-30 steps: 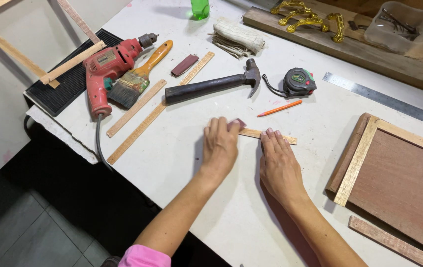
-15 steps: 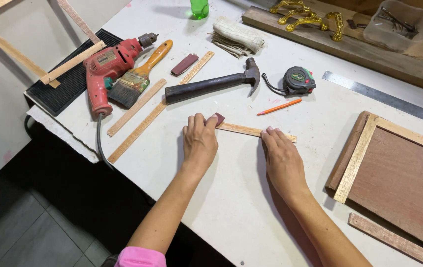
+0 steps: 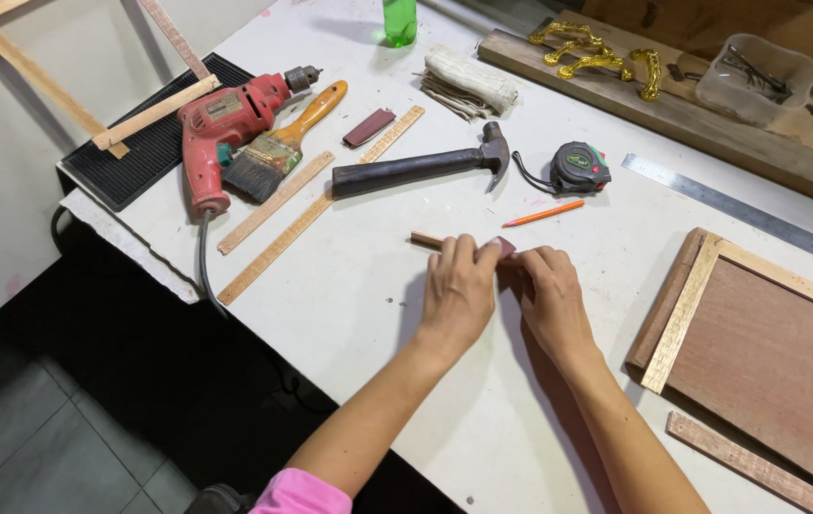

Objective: Measuring wood strips, marking them with a pencil, nailing them to a base, and sanding the edges to assemble a frame.

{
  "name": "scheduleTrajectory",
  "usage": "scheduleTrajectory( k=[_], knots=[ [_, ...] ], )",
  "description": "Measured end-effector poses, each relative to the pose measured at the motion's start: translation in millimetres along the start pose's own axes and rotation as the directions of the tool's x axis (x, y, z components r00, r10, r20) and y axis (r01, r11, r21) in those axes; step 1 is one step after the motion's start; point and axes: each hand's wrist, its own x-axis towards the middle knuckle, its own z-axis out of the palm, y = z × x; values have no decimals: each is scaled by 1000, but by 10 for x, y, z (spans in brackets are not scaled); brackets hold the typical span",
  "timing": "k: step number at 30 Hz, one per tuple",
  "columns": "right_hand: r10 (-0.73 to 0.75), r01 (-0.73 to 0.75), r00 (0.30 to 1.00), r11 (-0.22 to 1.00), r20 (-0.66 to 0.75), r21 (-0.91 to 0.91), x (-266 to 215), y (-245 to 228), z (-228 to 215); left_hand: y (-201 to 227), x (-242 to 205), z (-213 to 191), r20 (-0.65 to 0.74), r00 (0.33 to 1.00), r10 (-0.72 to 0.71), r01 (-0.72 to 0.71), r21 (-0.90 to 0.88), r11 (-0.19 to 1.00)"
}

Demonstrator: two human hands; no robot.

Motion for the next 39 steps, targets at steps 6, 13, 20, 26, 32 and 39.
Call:
scheduleTrajectory(
  k=[6, 13, 20, 26, 32, 39],
  knots=[
    [34, -34, 999, 999, -11, 35, -12, -55, 6, -324, -14, 251, 39, 999, 12, -17, 141, 990],
    [72, -72, 997, 997, 22, 15, -14, -15, 28, -324, 125, -210, 71, 986, -153, 129, 268, 955],
    [48, -47, 999, 998, -15, 45, -21, -50, 10, -90, -1, 183, 68, 997, 38, -45, 108, 993],
    [30, -29, 999, 999, 17, -41, -27, -54, -2, -404, 52, -265, 59, 994, -93, 81, 185, 979],
    [-36, 35, 999, 995, -15, -95, -136, -84, 2, -262, 115, -365, 85, 986, -143, 136, 85, 987],
    [80, -78, 989, 997, 126, -21, -259, -265, -118, 49, -103, 107, -12, 997, 71, -72, -111, 991]
  ],
)
